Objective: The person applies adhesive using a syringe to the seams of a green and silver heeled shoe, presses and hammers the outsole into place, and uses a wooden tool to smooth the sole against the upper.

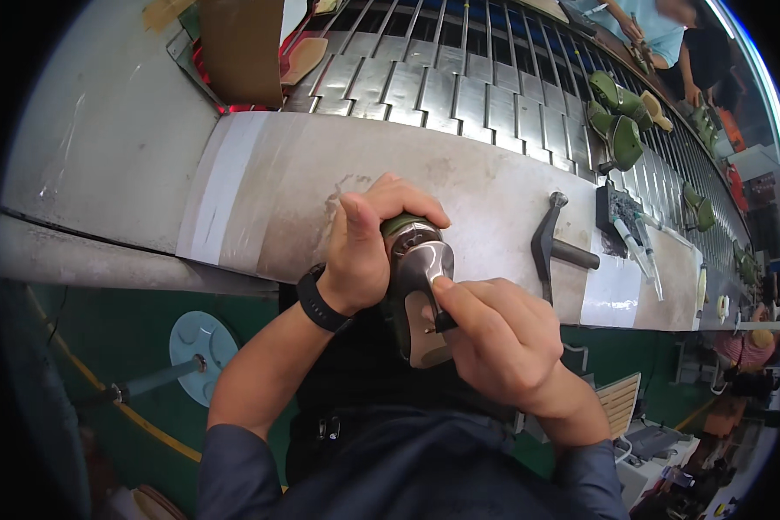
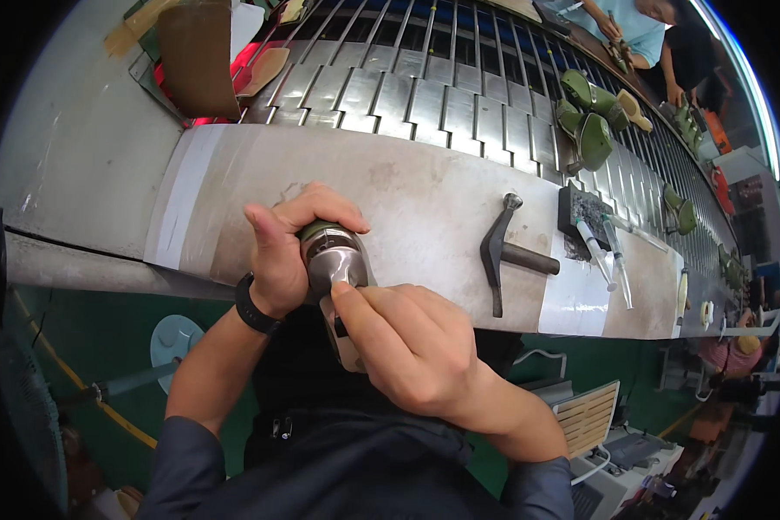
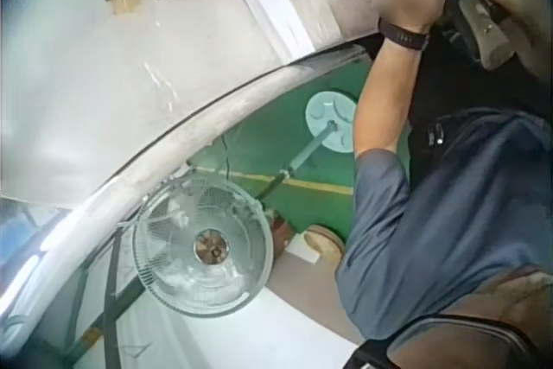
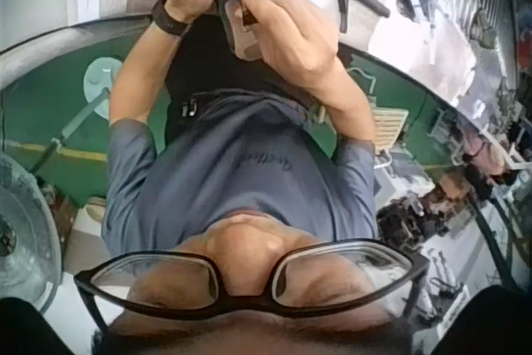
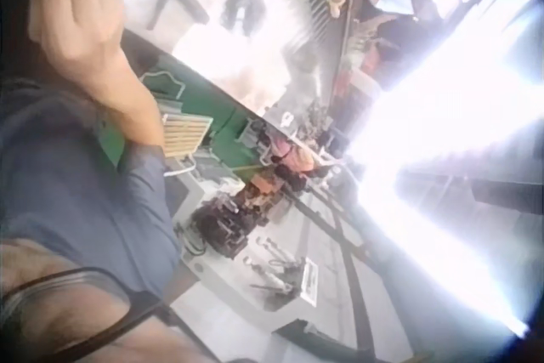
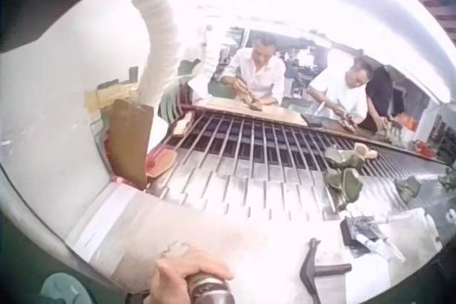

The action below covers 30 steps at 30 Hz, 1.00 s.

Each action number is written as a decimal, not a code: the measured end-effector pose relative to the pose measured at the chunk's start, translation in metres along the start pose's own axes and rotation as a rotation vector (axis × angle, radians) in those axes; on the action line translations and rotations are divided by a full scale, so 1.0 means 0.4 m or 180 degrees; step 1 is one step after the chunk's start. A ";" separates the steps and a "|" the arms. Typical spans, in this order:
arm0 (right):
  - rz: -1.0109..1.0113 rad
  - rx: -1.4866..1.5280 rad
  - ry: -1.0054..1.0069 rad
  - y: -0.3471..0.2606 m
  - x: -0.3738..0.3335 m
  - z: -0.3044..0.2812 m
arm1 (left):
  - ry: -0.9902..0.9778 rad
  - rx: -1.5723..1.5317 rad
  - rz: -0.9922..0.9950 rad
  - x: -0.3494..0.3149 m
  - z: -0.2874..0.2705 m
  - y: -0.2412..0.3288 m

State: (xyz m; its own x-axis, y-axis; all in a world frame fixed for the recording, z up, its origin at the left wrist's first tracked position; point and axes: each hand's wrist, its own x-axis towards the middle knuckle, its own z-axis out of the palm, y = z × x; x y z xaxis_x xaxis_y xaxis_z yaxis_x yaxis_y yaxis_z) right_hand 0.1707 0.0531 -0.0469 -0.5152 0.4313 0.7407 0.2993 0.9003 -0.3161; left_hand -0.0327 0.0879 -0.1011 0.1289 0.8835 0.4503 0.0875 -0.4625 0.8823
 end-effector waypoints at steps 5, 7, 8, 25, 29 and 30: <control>-0.0093 -0.0094 0.0028 0.008 0.014 0.020 | 0.0049 -0.0014 0.0011 -0.004 0.000 0.004; -0.0094 -0.0110 -0.0006 0.008 0.016 0.023 | 0.0060 -0.0004 0.0020 -0.005 -0.003 0.004; -0.0085 -0.0095 0.0016 0.007 0.016 0.027 | 0.0054 0.0005 0.0033 -0.006 -0.005 0.004; 0.0110 -0.0262 0.0000 0.110 0.071 0.076 | 0.0189 -0.0864 -0.0697 0.098 -0.028 -0.032; 0.0351 -0.0343 0.0124 0.134 0.071 0.091 | -0.0280 -0.0379 -0.0459 0.104 -0.039 -0.045; 0.0326 -0.0447 0.0181 0.140 0.071 0.090 | -0.0269 -0.0400 -0.0465 0.107 -0.037 -0.054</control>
State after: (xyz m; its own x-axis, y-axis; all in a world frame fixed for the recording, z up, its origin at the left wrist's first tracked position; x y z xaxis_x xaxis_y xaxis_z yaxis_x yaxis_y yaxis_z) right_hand 0.1441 0.1179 -0.0649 -0.4312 0.5128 0.7423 0.4591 0.8330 -0.3088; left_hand -0.0436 0.1368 -0.0990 0.2067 0.9287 0.3080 -0.0120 -0.3124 0.9499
